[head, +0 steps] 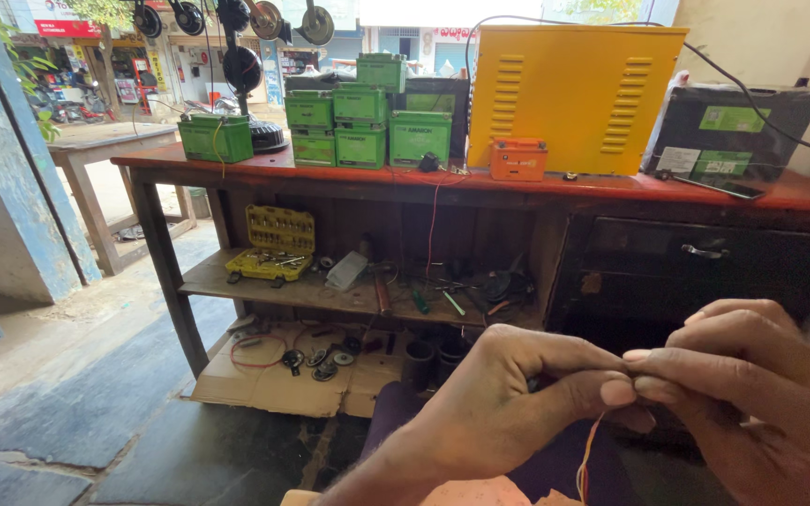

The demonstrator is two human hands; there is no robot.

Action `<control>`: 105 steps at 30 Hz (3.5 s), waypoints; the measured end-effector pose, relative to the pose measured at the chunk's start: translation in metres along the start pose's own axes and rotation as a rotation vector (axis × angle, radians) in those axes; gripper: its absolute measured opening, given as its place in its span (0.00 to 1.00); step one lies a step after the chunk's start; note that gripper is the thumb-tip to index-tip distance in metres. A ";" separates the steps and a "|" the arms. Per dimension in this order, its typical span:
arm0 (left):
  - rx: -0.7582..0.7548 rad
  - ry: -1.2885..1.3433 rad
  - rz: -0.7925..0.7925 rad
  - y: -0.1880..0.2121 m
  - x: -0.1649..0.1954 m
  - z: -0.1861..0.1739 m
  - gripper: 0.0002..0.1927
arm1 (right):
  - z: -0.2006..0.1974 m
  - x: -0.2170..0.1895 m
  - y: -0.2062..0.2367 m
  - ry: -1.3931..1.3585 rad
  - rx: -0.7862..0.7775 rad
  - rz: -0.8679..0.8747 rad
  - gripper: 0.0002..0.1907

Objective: The person sits and disassembles a small cylindrical electronic component, then twists and connects two wires together by hand. The person handles the component and wires throughout the clip.

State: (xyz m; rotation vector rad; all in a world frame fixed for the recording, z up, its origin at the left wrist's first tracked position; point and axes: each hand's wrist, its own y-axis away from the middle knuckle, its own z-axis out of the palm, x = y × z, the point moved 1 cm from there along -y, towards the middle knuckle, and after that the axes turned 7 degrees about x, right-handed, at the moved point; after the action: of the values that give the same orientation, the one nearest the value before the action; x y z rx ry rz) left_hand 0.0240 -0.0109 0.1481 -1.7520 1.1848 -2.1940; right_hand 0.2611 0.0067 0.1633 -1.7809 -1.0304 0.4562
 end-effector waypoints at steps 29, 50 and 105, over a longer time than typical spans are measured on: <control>0.028 -0.037 -0.057 0.007 0.014 0.004 0.12 | 0.000 -0.006 0.002 -0.021 0.053 -0.022 0.14; 0.062 -0.108 -0.041 0.003 0.005 0.002 0.05 | -0.004 -0.011 -0.004 -0.081 0.038 -0.082 0.14; 0.331 -0.680 0.238 0.003 0.017 0.010 0.16 | 0.000 -0.014 -0.002 0.115 0.015 -0.030 0.11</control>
State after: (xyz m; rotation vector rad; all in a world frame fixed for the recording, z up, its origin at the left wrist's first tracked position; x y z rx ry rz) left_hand 0.0259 -0.0270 0.1598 -1.8549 0.7604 -1.3748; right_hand 0.2523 -0.0045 0.1631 -1.7551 -0.9692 0.3382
